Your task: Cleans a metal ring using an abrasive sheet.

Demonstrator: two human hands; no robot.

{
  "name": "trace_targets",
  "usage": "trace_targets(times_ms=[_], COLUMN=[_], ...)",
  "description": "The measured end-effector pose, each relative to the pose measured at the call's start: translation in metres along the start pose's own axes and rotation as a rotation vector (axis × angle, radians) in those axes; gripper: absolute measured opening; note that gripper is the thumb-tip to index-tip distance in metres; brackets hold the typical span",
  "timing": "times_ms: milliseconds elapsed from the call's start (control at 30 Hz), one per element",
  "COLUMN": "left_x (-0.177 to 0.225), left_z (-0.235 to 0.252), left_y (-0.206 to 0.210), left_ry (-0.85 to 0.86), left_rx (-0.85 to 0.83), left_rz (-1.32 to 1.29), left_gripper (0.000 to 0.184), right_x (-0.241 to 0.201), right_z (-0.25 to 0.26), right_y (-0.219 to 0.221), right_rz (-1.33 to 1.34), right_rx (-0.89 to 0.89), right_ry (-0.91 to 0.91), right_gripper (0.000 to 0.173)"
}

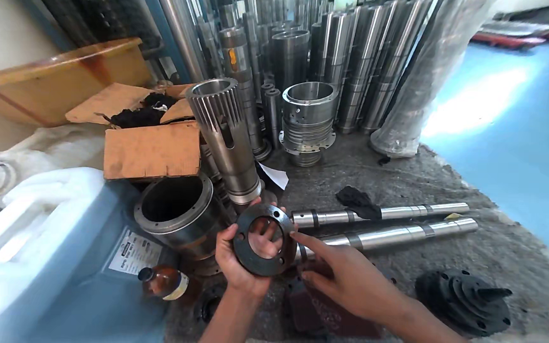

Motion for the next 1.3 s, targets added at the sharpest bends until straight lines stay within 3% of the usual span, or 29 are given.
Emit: trace_targets(times_ms=[233,967,1300], left_x=[0.0004,0.0019,0.0051], left_z=[-0.0008,-0.0017,0.002], left_y=[-0.0018,-0.0012,-0.0035], left_ry=[0.006,-0.008,0.019], left_rx=[0.01,-0.018,-0.007], left_rz=[0.022,0.032,0.014], left_gripper=[0.066,0.067,0.065], right_x=[0.0004,-0.0052,-0.0003], right_z=[0.0029,0.0017,0.002], right_y=[0.0009,0.0036,0.0051], right_rz=[-0.012,-0.02,0.047], right_rx=[-0.017,-0.016,0.003], right_ry=[0.036,0.037,-0.039], right_gripper=[0.069,0.068,0.061])
Point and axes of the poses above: each hand's wrist, its own z-axis towards the middle knuckle, its own y-axis out of the palm, x = y × z, the point moved 1 cm from there along z, towards the middle knuckle, and after that the axes turned 6 degrees about y, right-handed, at the moved point
